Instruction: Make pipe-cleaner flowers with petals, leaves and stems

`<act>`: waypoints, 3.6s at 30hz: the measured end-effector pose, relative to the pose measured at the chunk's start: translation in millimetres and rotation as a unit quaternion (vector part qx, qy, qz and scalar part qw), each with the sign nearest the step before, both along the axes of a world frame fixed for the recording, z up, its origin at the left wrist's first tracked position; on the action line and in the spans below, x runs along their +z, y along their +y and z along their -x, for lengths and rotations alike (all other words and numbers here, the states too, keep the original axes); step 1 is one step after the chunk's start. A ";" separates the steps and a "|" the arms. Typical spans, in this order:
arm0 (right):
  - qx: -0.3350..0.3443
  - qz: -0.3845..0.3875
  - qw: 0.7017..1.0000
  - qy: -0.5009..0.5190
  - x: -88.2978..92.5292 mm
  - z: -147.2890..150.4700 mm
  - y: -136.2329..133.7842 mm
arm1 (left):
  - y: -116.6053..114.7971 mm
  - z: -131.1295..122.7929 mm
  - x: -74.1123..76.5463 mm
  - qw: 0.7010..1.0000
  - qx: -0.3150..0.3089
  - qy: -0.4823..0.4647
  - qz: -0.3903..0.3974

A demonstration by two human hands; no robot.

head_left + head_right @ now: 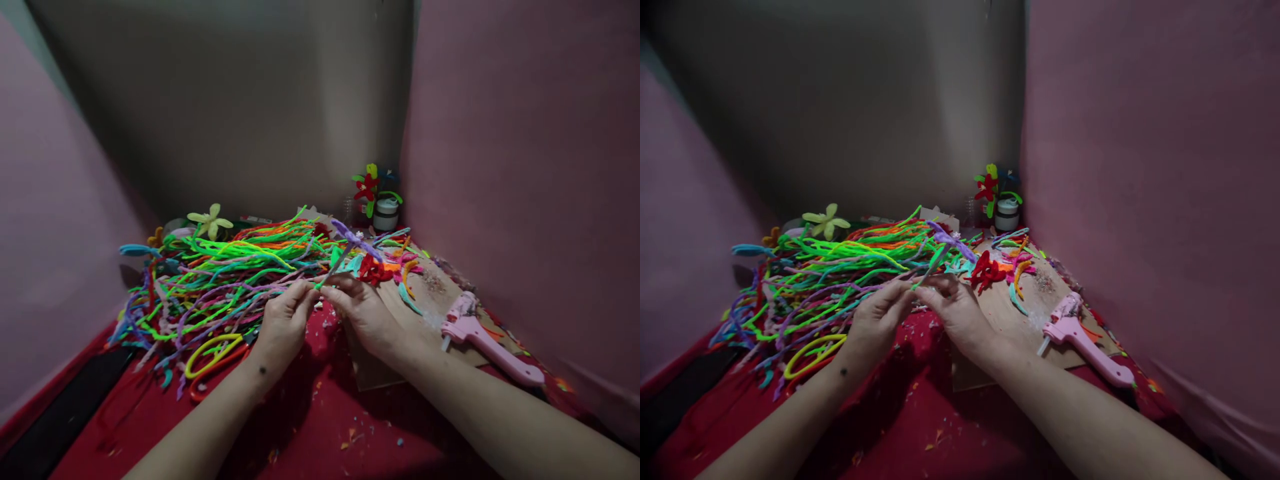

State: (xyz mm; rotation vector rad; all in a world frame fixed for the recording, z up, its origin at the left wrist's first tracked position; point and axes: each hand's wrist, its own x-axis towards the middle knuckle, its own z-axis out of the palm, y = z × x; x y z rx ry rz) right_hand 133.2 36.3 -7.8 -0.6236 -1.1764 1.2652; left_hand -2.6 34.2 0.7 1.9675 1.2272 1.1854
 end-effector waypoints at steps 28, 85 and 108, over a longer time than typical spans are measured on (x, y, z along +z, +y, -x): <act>-0.028 -0.020 0.992 -0.123 15.8 -7.5 -12.5 | -1.3 4.4 -15.7 0.871 0.069 0.333 -0.355; 0.035 -0.008 0.999 -0.037 14.0 -8.0 -6.3 | -10.6 -0.7 11.3 0.861 -0.194 -0.335 0.328; -0.010 0.019 0.999 -0.024 -1.2 -0.5 -1.8 | -5.0 4.8 -16.2 0.851 0.108 0.354 -0.373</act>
